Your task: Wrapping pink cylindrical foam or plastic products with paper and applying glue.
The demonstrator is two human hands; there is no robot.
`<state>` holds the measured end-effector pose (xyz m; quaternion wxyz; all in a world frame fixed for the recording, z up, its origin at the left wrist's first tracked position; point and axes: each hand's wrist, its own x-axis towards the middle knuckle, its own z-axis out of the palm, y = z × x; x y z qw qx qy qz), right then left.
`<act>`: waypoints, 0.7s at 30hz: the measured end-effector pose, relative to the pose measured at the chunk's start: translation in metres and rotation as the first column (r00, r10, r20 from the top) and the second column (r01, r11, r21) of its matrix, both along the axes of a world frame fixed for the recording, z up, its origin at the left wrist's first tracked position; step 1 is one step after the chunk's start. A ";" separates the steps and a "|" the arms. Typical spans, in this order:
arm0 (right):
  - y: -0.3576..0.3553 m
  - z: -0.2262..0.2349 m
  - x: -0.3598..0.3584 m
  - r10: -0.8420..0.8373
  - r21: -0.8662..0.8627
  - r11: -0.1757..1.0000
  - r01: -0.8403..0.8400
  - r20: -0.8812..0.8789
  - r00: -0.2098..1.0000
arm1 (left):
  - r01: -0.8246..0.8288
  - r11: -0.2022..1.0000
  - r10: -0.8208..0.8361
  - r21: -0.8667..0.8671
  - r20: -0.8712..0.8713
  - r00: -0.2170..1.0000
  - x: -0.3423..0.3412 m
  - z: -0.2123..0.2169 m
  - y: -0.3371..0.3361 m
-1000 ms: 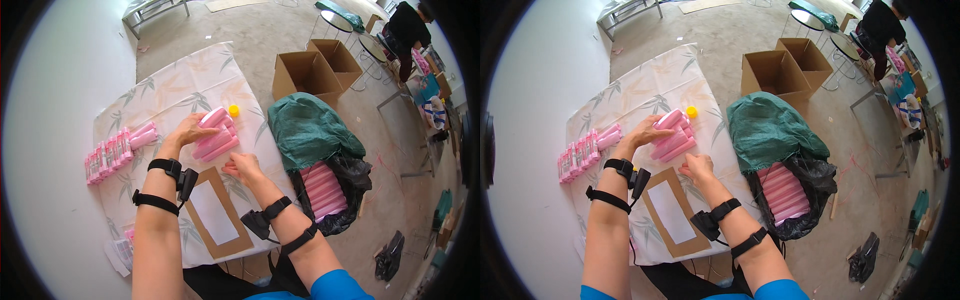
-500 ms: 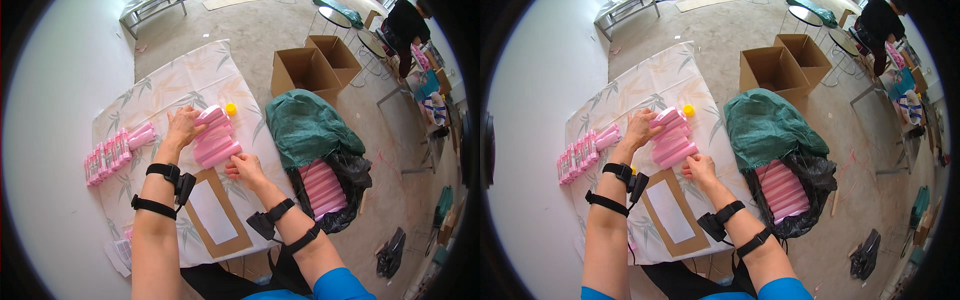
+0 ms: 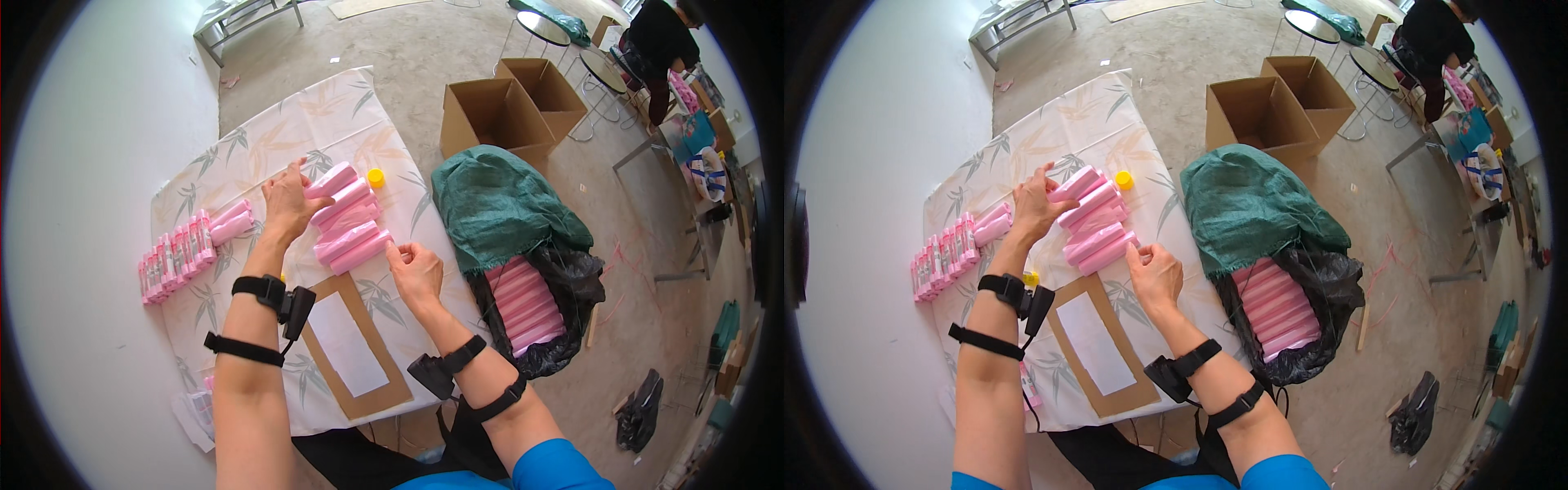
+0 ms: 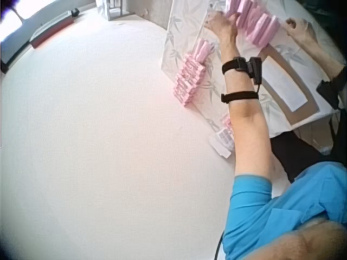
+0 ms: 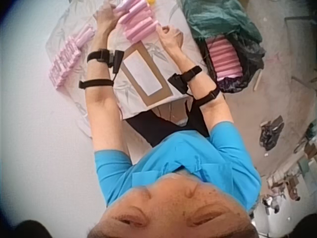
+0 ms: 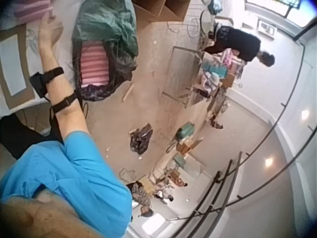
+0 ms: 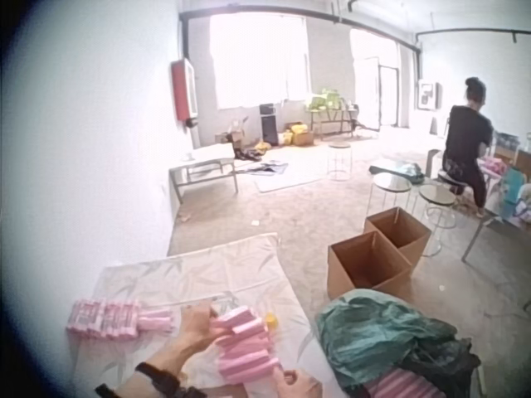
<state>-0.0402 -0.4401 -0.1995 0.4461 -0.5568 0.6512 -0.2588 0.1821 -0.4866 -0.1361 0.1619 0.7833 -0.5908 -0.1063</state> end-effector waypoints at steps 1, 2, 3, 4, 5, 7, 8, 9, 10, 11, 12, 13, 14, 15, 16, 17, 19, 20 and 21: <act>0.002 0.010 -0.002 -0.001 0.000 1.000 0.001 0.003 1.000 | 0.007 0.997 -0.006 -0.079 0.014 1.000 -0.003 0.010 0.006; 0.005 0.020 -0.004 0.013 -0.001 1.000 -0.013 0.200 0.980 | 0.008 0.997 -0.006 -0.077 0.019 1.000 -0.009 0.020 0.015; 0.009 0.030 -0.006 0.028 -0.006 1.000 -0.028 0.390 0.920 | 0.073 0.984 -0.065 -0.161 0.057 0.996 -0.017 0.029 0.028; 0.013 0.036 -0.010 0.019 -0.007 1.000 -0.017 0.384 0.923 | 0.150 0.958 -0.132 -0.244 0.089 0.987 -0.031 0.034 0.039; 0.020 0.043 -0.014 -0.019 0.092 0.995 -0.046 0.604 0.797 | 0.156 0.956 -0.139 -0.246 0.087 0.986 -0.045 0.039 0.053; 0.041 0.059 -0.019 -0.070 0.184 0.975 -0.125 0.788 0.611 | 0.269 0.909 -0.233 -0.319 0.149 0.961 -0.070 0.049 0.099; 0.051 0.066 -0.027 -0.071 0.214 0.956 -0.202 0.834 0.547 | 0.282 0.914 -0.256 -0.290 0.126 0.959 -0.081 0.050 0.122; 0.064 0.069 -0.034 -0.077 0.239 0.927 -0.289 0.875 0.478 | 0.289 0.922 -0.271 -0.259 0.102 0.957 -0.091 0.052 0.145; 0.076 0.062 -0.044 -0.081 0.241 0.929 -0.282 0.874 0.479 | 0.280 0.926 -0.273 -0.253 0.064 0.960 -0.104 0.056 0.165; 0.089 0.060 -0.055 -0.081 0.249 0.922 -0.297 0.872 0.483 | 0.265 0.933 -0.258 -0.246 0.060 0.964 -0.112 0.059 0.183; 0.103 0.059 -0.066 -0.073 0.263 0.912 -0.315 0.859 0.506 | 0.217 0.949 -0.242 -0.229 -0.085 0.967 -0.120 0.061 0.201; 0.117 0.059 -0.074 -0.063 0.274 0.903 -0.332 0.847 0.528 | 0.172 0.962 -0.219 -0.211 -0.227 0.949 -0.126 0.062 0.217; 0.131 0.064 -0.080 -0.076 0.270 0.916 -0.296 0.843 0.532 | 0.037 0.986 -0.105 -0.162 -0.437 0.893 -0.130 0.061 0.235; 0.145 0.064 -0.087 -0.074 0.279 0.909 -0.309 0.839 0.539 | 0.020 0.988 -0.088 -0.155 -0.445 0.891 -0.134 0.057 0.254; 0.157 0.068 -0.093 -0.082 0.288 0.907 -0.308 0.837 0.542 | -0.096 0.994 0.019 -0.056 -0.760 0.649 -0.137 0.056 0.274; 0.169 0.071 -0.102 -0.095 0.302 0.905 -0.299 0.829 0.551 | -0.159 0.984 0.119 0.075 -0.950 0.288 -0.143 0.051 0.293; 0.189 0.069 -0.115 -0.068 0.291 0.899 -0.326 0.830 0.553 | -0.211 0.962 0.201 0.175 -0.974 0.107 -0.158 0.045 0.323; 0.198 0.070 -0.120 -0.055 0.265 0.905 -0.333 0.848 0.527 | -0.210 0.951 0.224 0.226 -0.974 -0.033 -0.165 0.044 0.335; 0.207 0.071 -0.124 -0.041 0.239 0.910 -0.339 0.864 0.501 | -0.201 0.940 0.242 0.275 -0.955 -0.173 -0.173 0.043 0.346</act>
